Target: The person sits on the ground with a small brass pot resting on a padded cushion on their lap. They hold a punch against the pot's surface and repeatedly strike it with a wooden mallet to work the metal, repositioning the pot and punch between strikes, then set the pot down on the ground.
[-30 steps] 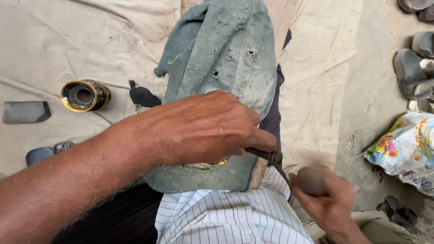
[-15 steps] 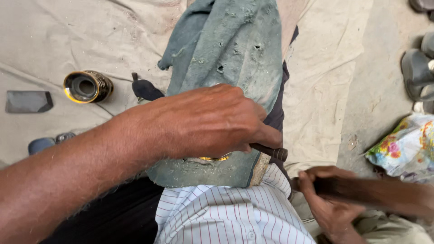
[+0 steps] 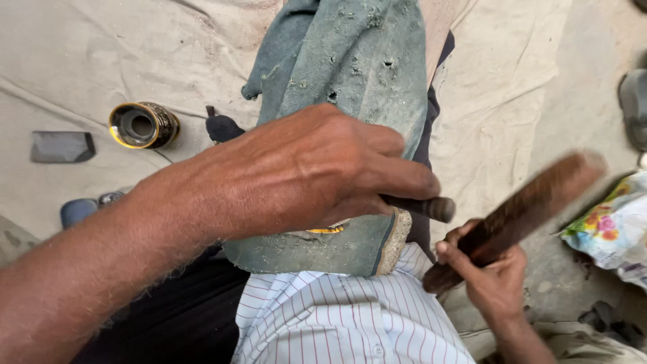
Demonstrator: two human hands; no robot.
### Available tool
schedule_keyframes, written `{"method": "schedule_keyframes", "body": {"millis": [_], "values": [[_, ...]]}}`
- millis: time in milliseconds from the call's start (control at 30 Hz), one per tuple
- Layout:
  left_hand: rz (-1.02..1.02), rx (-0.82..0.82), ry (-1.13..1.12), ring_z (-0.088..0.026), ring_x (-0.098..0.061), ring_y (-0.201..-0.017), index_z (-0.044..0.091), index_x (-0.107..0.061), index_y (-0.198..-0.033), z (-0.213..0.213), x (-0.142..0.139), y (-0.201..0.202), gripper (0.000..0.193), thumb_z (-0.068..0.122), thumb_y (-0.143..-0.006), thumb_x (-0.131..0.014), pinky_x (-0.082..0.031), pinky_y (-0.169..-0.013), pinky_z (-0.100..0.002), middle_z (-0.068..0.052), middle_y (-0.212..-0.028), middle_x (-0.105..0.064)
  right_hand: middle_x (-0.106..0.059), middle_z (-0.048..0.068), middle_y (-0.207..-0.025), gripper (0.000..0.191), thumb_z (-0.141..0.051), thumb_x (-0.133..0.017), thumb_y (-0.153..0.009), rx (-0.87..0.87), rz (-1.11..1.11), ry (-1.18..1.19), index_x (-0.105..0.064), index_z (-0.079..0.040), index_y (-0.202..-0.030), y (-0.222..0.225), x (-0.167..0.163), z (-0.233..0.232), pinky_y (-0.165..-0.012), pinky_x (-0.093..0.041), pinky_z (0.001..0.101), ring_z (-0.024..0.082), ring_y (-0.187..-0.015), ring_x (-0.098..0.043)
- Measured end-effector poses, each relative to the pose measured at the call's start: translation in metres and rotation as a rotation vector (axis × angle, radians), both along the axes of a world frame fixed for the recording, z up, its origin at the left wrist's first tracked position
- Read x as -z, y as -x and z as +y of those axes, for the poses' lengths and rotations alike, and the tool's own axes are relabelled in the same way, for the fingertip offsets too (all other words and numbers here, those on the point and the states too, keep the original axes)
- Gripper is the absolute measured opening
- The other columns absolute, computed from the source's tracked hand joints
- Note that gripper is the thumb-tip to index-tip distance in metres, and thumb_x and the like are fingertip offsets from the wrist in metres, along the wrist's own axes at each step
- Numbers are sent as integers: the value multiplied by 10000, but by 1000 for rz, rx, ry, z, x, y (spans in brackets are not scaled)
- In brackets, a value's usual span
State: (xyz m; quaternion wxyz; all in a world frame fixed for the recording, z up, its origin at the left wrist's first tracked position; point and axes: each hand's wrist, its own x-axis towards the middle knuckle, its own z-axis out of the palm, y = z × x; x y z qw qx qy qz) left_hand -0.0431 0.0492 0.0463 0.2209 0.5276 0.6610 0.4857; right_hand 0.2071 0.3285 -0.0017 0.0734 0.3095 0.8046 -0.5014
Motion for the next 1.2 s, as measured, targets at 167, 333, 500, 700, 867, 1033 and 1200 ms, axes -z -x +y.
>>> {"method": "schedule_keyframes", "body": {"millis": [167, 333, 500, 700, 867, 1033, 1200], "values": [[59, -43, 192, -201, -735, -764, 140, -705, -1174, -4, 8, -6, 425, 195, -766, -807, -614, -612, -339, -67, -835, -748, -688, 74, -965, 321, -7, -740, -955, -152, 368, 77, -564, -12, -1223, 18, -8, 6, -865, -678, 334, 150, -876, -727], [57, -49, 258, -220, -734, -740, 155, -705, -1178, -6, 6, -8, 414, 205, -778, -801, -602, -604, -371, -59, -816, -727, -718, 94, -812, 362, 38, -787, -791, -216, 117, 111, -605, -3, -1101, 23, -17, 0, -603, -613, 291, 154, -682, -709], [116, -36, 226, -216, -713, -683, 156, -708, -1191, -7, 5, -7, 412, 213, -794, -803, -571, -565, -391, -42, -772, -700, -716, 90, -812, 326, 16, -836, -746, -426, 182, -344, -641, -21, -1005, 19, -27, 1, -638, -594, 268, 161, -682, -695], [90, -57, 188, -204, -717, -699, 130, -706, -1169, -9, 6, -8, 379, 216, -815, -808, -579, -590, -376, -38, -798, -709, -725, 73, -851, 333, 19, -786, -864, -231, 332, -120, -592, -47, -1127, 12, -25, -3, -651, -635, 228, 123, -736, -729], [81, -16, 301, -189, -741, -725, 162, -744, -1114, -5, 3, -9, 368, 180, -752, -810, -600, -582, -366, -42, -855, -754, -704, 117, -752, 282, 116, -772, -752, -354, 298, -213, -659, -10, -978, 0, -23, -8, -614, -607, 303, 201, -631, -704], [100, -11, 230, -187, -745, -744, 148, -754, -1111, -5, 2, -9, 341, 169, -775, -807, -592, -591, -374, -36, -873, -762, -703, 66, -791, 281, 20, -811, -791, -108, 327, 10, -650, -38, -1014, -4, -17, -3, -651, -623, 264, 140, -721, -727], [99, 15, 244, -175, -739, -719, 154, -756, -1085, -5, 3, -9, 317, 162, -770, -796, -587, -570, -365, -28, -852, -756, -737, 73, -776, 368, -33, -896, -721, -355, 155, -198, -666, -66, -1007, -5, -13, 1, -600, -605, 295, 154, -699, -725]]}}
